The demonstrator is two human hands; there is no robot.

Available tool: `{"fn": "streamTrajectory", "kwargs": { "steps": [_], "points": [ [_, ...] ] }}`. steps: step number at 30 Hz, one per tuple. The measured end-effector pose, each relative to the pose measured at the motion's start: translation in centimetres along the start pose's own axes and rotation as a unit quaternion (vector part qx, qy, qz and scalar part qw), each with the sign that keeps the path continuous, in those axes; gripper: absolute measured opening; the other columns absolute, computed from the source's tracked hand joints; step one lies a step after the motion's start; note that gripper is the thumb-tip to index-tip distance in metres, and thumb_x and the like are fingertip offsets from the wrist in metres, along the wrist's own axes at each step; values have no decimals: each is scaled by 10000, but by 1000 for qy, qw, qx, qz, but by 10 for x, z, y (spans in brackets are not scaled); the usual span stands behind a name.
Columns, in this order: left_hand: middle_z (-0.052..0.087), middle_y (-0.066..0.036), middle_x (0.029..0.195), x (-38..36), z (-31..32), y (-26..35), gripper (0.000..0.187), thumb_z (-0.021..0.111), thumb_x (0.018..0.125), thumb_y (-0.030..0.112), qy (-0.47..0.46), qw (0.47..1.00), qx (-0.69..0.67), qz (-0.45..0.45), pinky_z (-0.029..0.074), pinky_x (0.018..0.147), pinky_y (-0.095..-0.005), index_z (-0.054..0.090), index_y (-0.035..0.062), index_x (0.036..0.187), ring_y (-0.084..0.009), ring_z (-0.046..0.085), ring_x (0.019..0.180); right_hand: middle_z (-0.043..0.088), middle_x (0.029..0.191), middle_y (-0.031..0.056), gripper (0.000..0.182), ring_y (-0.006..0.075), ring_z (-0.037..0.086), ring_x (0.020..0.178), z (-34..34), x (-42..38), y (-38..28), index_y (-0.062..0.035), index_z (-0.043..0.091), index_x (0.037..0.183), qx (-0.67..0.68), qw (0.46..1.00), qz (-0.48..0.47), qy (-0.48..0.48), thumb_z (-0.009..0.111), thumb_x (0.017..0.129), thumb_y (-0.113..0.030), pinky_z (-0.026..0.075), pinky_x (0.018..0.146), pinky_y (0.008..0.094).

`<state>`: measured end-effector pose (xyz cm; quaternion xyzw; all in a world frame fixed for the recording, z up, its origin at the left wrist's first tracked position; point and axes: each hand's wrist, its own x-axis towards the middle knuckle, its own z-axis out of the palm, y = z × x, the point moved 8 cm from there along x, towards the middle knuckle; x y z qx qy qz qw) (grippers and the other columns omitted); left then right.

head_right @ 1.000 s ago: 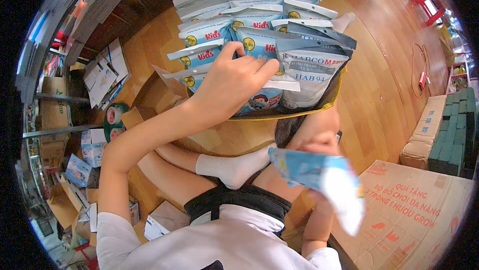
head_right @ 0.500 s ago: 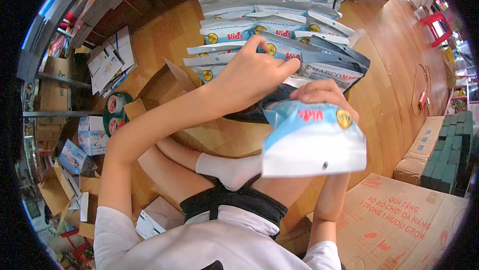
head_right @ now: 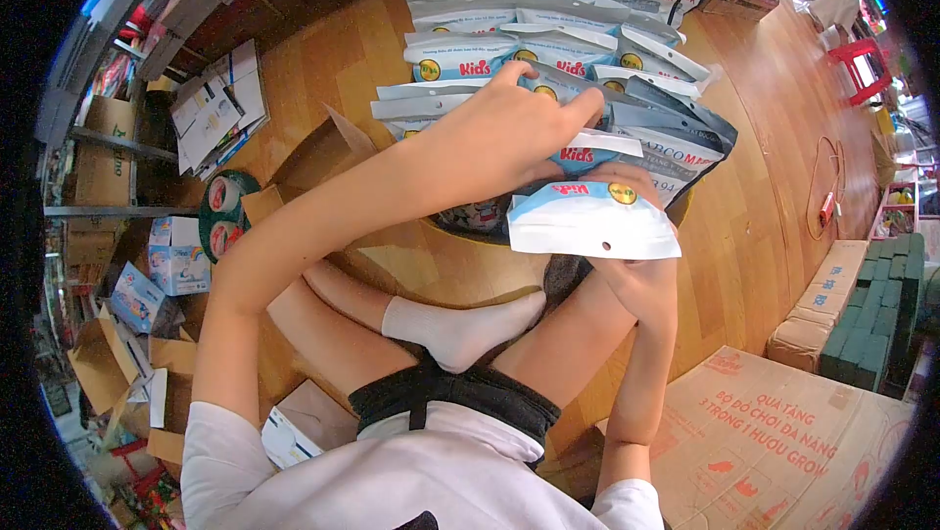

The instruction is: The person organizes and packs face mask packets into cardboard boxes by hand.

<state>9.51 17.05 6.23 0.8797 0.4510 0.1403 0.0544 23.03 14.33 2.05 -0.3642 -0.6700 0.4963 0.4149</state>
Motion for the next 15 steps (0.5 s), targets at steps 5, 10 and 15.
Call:
{"fn": "streamTrajectory", "kwargs": {
  "steps": [5, 10, 15],
  "points": [
    [654, -155, 767, -1, -6, -4, 302, 733, 758, 177, -41, 999, -19, 14, 389, 908, -456, 591, 34, 982, -316, 640, 830, 635, 982, 136, 415, 260, 599, 966, -1, 8, -13, 45, 616, 1031, -94, 995, 5, -26, 718, 629, 36, 445, 883, 324],
    [648, -153, 767, -2, -6, -2, 194, 724, 762, 161, -29, 999, -18, 29, 382, 916, -460, 628, 29, 867, -320, 629, 841, 636, 976, 176, 421, 316, 614, 937, -1, 8, 9, 50, 615, 1003, -189, 982, 9, -28, 724, 596, 65, 459, 853, 329],
    [647, -162, 784, -4, -3, -3, 173, 697, 783, 137, -44, 997, -56, 10, 374, 920, -460, 634, 21, 895, -330, 621, 860, 645, 954, 174, 409, 324, 625, 922, 0, 8, 14, 48, 622, 997, -241, 969, 15, -43, 734, 604, 47, 469, 836, 331]
  ]
}}
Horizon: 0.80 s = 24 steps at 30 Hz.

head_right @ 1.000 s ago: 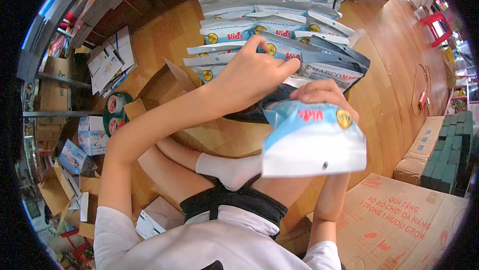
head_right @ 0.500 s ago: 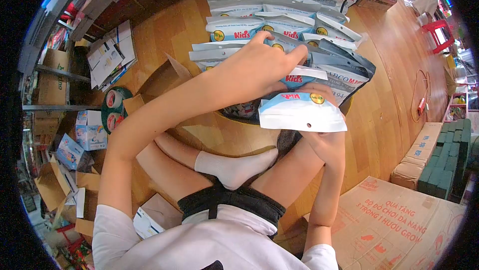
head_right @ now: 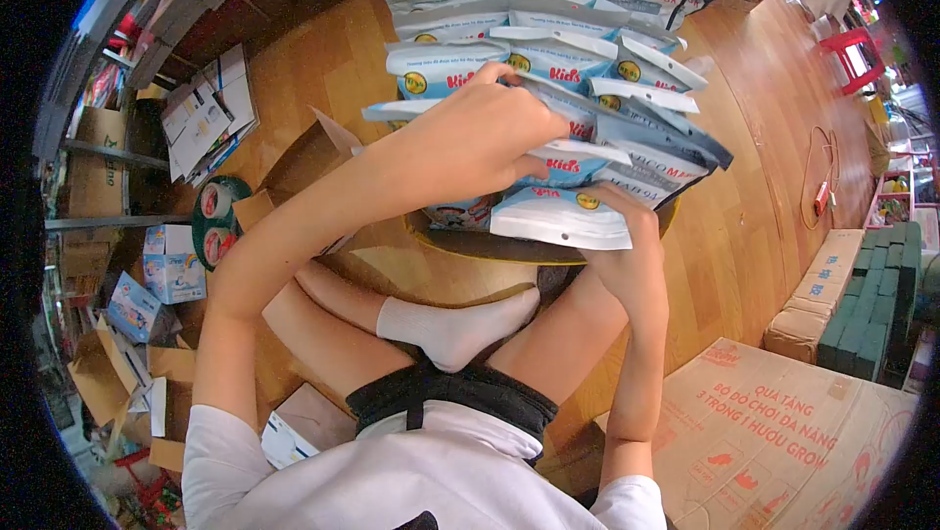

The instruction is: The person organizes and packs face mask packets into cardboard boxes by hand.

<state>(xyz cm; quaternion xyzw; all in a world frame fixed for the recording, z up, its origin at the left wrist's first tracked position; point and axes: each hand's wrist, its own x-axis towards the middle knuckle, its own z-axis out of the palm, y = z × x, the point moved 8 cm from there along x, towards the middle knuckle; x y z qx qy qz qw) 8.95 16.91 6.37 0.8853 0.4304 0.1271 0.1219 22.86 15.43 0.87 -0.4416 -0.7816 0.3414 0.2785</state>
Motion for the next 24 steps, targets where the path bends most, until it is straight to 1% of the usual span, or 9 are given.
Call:
{"fn": "streamTrajectory", "kwargs": {
  "steps": [2, 5, 8, 11, 12, 15, 18, 21, 24],
  "points": [
    [650, -164, 804, -1, 2, 3, 164, 680, 797, 122, -8, 1000, -25, -2, 370, 924, -462, 638, 21, 919, -335, 618, 877, 658, 968, 166, 402, 307, 637, 937, 2, -3, -1, 38, 631, 1005, -11, 999, 25, -18, 737, 617, 35, 475, 838, 325],
    [658, -169, 893, -4, -3, 2, 184, 657, 813, 104, -5, 999, -45, -17, 369, 925, -458, 634, 25, 978, -328, 609, 933, 675, 1015, 152, 386, 241, 651, 973, 1, -10, 10, 35, 635, 1019, 13, 997, 64, 30, 769, 661, -21, 483, 849, 307],
    [651, -167, 1005, -4, -5, -9, 236, 641, 826, 105, 34, 999, -12, -36, 369, 934, -442, 616, 26, 1047, -318, 596, 981, 677, 1053, 147, 469, 161, 625, 1024, 6, -4, 11, 45, 595, 1089, 165, 979, 114, 29, 813, 696, -89, 481, 878, 310],
    [642, -155, 1070, -9, -10, -13, 275, 632, 836, 120, 31, 998, -44, -20, 368, 944, -424, 598, 25, 1093, -314, 591, 994, 666, 1043, 139, 505, 168, 617, 1015, -9, 3, -19, 31, 575, 1123, 106, 990, -18, 93, 812, 687, -68, 473, 896, 321],
    [642, -145, 1079, -12, -15, -12, 293, 633, 837, 139, 40, 996, -73, -14, 367, 952, -408, 595, 26, 1105, -314, 590, 990, 648, 978, 114, 512, 181, 610, 974, -11, 3, -24, 17, 563, 1137, 127, 988, -7, 92, 806, 693, -57, 465, 890, 306],
    [642, -142, 1072, -19, -29, -9, 307, 641, 851, 177, 103, 992, -71, 24, 370, 956, -404, 596, 29, 1116, -322, 585, 985, 625, 920, 94, 376, 184, 600, 912, -21, -1, -32, 22, 603, 1045, 153, 977, -85, 119, 779, 718, -29, 460, 847, 287],
    [640, -140, 1074, -24, -45, -5, 325, 638, 873, 223, 97, 985, -143, 8, 388, 941, -396, 595, 27, 1129, -321, 579, 997, 609, 909, 76, 219, 177, 588, 881, -23, 2, -28, 32, 627, 925, 163, 978, -65, 114, 749, 745, 2, 450, 797, 269],
    [639, -137, 1076, -33, -56, 1, 347, 630, 891, 259, 131, 983, -126, 11, 406, 928, -393, 592, 24, 1143, -311, 574, 1018, 609, 928, 70, 129, 161, 573, 860, -17, 8, -20, 40, 630, 833, 239, 960, -14, 142, 735, 761, 16, 441, 769, 261],
    [628, -136, 1114, -53, -74, 6, 369, 648, 880, 247, 213, 975, -69, 15, 399, 968, -387, 585, 28, 1169, -303, 567, 1060, 606, 942, 66, 184, 151, 562, 867, -17, 9, -21, 27, 629, 897, 185, 968, -55, 162, 747, 758, 5, 430, 772, 250]
  ]
}}
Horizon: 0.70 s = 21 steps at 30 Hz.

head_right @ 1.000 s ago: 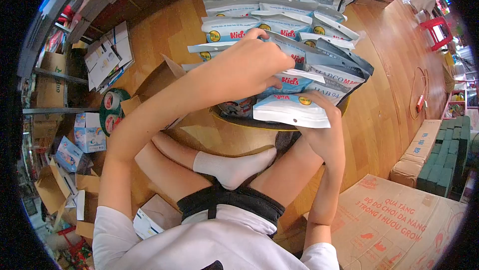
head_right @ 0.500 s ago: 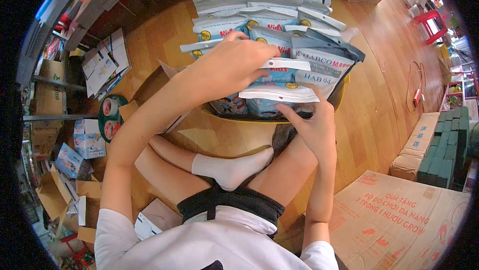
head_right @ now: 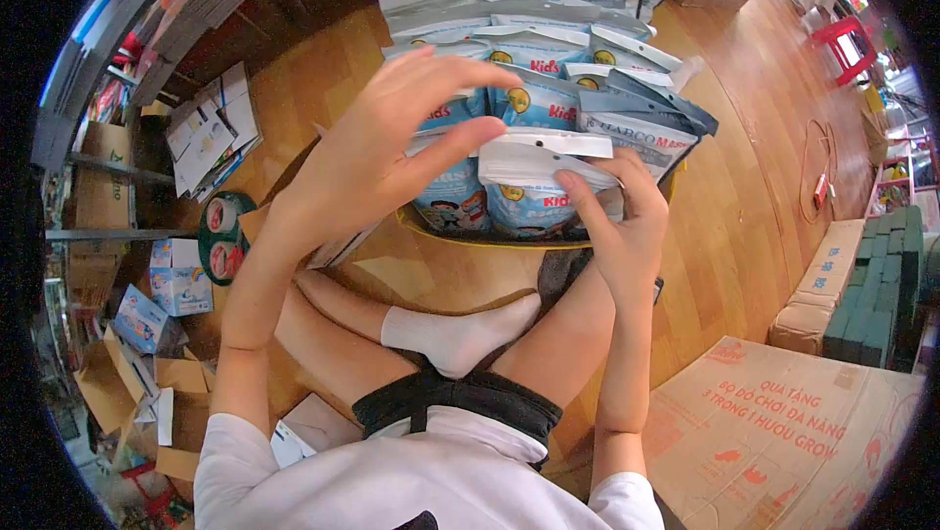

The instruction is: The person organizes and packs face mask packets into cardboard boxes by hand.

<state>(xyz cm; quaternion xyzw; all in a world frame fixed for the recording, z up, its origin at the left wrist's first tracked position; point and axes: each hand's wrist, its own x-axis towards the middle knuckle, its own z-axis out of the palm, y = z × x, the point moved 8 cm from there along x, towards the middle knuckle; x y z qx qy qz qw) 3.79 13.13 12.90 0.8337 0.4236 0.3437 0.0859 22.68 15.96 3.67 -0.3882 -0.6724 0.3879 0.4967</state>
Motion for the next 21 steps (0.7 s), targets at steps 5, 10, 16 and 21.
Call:
{"fn": "streamTrajectory", "kwargs": {
  "steps": [5, 10, 16, 21],
  "points": [
    [559, -162, 1234, -73, -66, -43, 548, 712, 830, 269, 220, 960, 106, -134, 335, 1058, -400, 507, 7, 1265, -328, 514, 1161, 552, 1168, 108, 505, 204, 538, 1041, -16, -23, -19, 4, 516, 1188, -43, 996, -65, 54, 761, 747, -14, 421, 867, 300],
    [559, -179, 1221, -219, -84, -129, 847, 773, 730, 397, 73, 838, 444, -308, 388, 1000, -424, 358, 50, 1382, -350, 519, 1146, 500, 1279, 171, 540, 274, 530, 1122, -46, -66, -30, 25, 393, 1305, -24, 984, -96, 151, 660, 857, -115, 446, 915, 368],
    [658, -194, 1050, -370, -75, -217, 592, 759, 744, 396, -21, 835, 212, -508, 491, 847, -435, 585, 95, 1223, -389, 623, 974, 510, 1258, 174, 501, 276, 541, 1094, -42, -92, -36, 33, 415, 1276, -78, 979, -44, 180, 585, 932, -290, 457, 917, 381],
    [668, -183, 743, -368, -73, -228, 548, 603, 817, 586, -76, 842, 238, -479, 513, 650, -406, 721, 51, 806, -350, 656, 737, 524, 1206, 152, 358, 246, 542, 1045, 5, -84, -40, 37, 458, 1241, -2, 986, -11, 165, 461, 1001, -228, 449, 932, 361]
  ]
}}
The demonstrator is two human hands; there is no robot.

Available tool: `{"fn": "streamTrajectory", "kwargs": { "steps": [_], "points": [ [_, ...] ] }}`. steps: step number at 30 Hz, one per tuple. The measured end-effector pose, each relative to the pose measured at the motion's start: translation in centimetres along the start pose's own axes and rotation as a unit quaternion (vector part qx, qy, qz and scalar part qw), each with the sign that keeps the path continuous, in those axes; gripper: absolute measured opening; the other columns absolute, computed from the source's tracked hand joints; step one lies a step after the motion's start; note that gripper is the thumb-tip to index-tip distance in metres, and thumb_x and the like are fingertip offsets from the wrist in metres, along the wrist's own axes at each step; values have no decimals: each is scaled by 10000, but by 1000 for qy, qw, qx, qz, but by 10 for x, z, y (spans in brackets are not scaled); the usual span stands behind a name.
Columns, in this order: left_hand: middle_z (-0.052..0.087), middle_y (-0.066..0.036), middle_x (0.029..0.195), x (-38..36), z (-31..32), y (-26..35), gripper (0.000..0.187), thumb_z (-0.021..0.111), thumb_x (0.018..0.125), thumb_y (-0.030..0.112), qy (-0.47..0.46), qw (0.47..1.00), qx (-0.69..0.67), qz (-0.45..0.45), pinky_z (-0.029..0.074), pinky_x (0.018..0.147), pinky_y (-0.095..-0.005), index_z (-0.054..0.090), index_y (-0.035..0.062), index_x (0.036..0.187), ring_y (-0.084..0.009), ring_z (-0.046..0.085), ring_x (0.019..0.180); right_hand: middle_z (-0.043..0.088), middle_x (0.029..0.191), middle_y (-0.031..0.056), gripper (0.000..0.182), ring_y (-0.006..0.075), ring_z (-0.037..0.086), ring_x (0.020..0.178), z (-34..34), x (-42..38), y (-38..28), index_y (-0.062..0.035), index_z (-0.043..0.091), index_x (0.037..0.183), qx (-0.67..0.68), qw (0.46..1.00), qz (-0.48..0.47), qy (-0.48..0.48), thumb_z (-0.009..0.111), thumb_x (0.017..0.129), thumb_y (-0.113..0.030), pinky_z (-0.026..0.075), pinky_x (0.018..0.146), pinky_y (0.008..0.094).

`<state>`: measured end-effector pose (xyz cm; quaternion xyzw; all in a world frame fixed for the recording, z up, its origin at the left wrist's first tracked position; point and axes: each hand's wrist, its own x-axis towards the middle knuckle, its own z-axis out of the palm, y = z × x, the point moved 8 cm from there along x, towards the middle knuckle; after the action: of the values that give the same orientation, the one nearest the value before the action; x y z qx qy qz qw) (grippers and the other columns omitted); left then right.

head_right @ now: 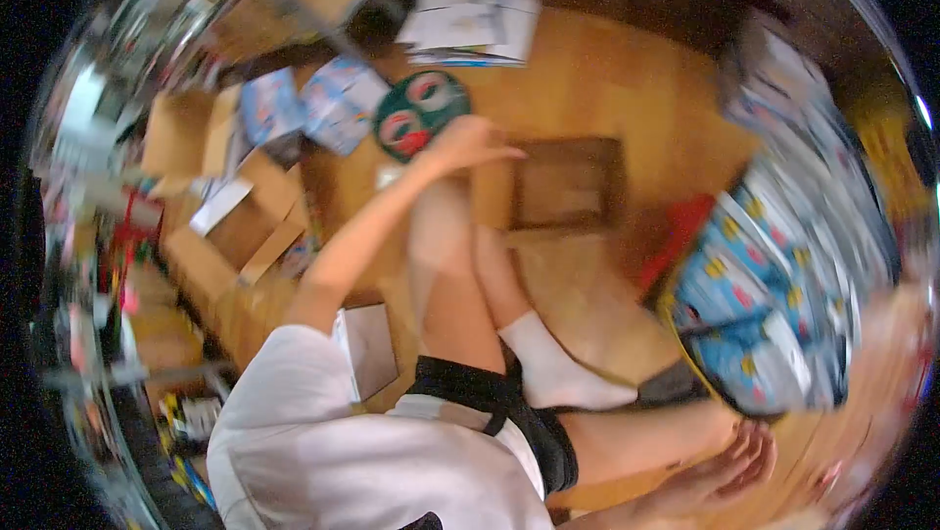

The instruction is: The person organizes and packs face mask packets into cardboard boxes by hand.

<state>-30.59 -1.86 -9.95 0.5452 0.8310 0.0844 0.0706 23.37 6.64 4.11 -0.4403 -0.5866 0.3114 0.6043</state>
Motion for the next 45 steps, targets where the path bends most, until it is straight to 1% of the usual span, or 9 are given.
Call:
{"fn": "streamTrajectory", "kwargs": {
  "steps": [9, 18, 23, 25, 29, 37, 38, 41, 45],
  "points": [
    [619, -131, 613, -40, -76, 20, 341, 592, 900, 361, 216, 970, -92, 63, 436, 662, -404, 714, 82, 748, -320, 593, 593, 536, 1144, 150, 285, 230, 533, 999, 84, -13, -36, 44, 488, 1204, 52, 979, -58, -191, 411, 1011, -151, 445, 925, 372],
    [603, -23, 591, -141, -144, -36, 351, 691, 849, 352, 105, 952, -263, -116, 438, 556, -259, 716, 7, 794, -81, 552, 585, 547, 1098, 145, 193, 226, 524, 997, 101, -30, -32, 36, 548, 1048, 90, 946, -63, -306, 410, 1000, -91, 447, 898, 379],
    [669, -22, 941, -304, -243, -82, 292, 623, 918, 269, 434, 753, -404, -284, 483, 742, -247, 679, 9, 1039, -85, 604, 835, 557, 1061, 136, 192, 216, 526, 962, 87, -28, -20, 31, 554, 1041, 60, 949, -30, -309, 418, 996, -96, 444, 888, 363],
    [644, -56, 1066, -398, -275, -89, 291, 579, 947, 259, 641, 568, -452, -249, 507, 832, -314, 622, 30, 1122, -144, 619, 951, 559, 1052, 133, 196, 214, 531, 952, 86, -28, -14, 31, 557, 1037, 66, 945, -20, -319, 419, 996, -102, 451, 883, 356],
    [608, -134, 1207, -579, -298, -85, 484, 503, 984, 359, 835, 456, -166, -258, 455, 939, -359, 560, -68, 1204, -224, 589, 1065, 561, 1037, 133, 195, 200, 542, 911, 94, -37, 4, 34, 556, 1023, 36, 943, 8, -332, 417, 996, -100, 465, 851, 327],
    [698, -216, 902, -822, -106, -155, 405, 584, 911, 317, 646, 276, 122, -701, 507, 742, -431, 692, -73, 916, -305, 654, 785, 578, 975, 119, 117, 181, 554, 862, 132, -49, -13, 32, 565, 970, 95, 905, 19, -415, 461, 955, -21, 458, 830, 287],
    [703, -200, 830, -883, -44, -204, 418, 615, 891, 339, 771, 283, 56, -568, 516, 701, -422, 704, -68, 864, -300, 658, 751, 581, 975, 119, 113, 182, 557, 868, 135, -50, -16, 33, 569, 960, 92, 902, 24, -421, 468, 948, -15, 458, 826, 287],
    [691, -136, 888, -861, 35, -198, 396, 594, 920, 316, 523, 259, -27, -812, 519, 676, -403, 688, -66, 964, -274, 656, 785, 597, 972, 120, 97, 191, 572, 885, 127, -46, -13, 38, 586, 935, 58, 909, 29, -411, 494, 920, 10, 458, 817, 287],
    [643, -146, 1003, -800, 19, -194, 362, 584, 926, 269, 434, 325, 105, -834, 495, 750, -406, 634, -70, 1043, -280, 625, 869, 637, 962, 129, 102, 203, 602, 897, 114, -49, 7, 41, 617, 942, 25, 905, 32, -424, 540, 876, 54, 465, 814, 291]
  ]
}}
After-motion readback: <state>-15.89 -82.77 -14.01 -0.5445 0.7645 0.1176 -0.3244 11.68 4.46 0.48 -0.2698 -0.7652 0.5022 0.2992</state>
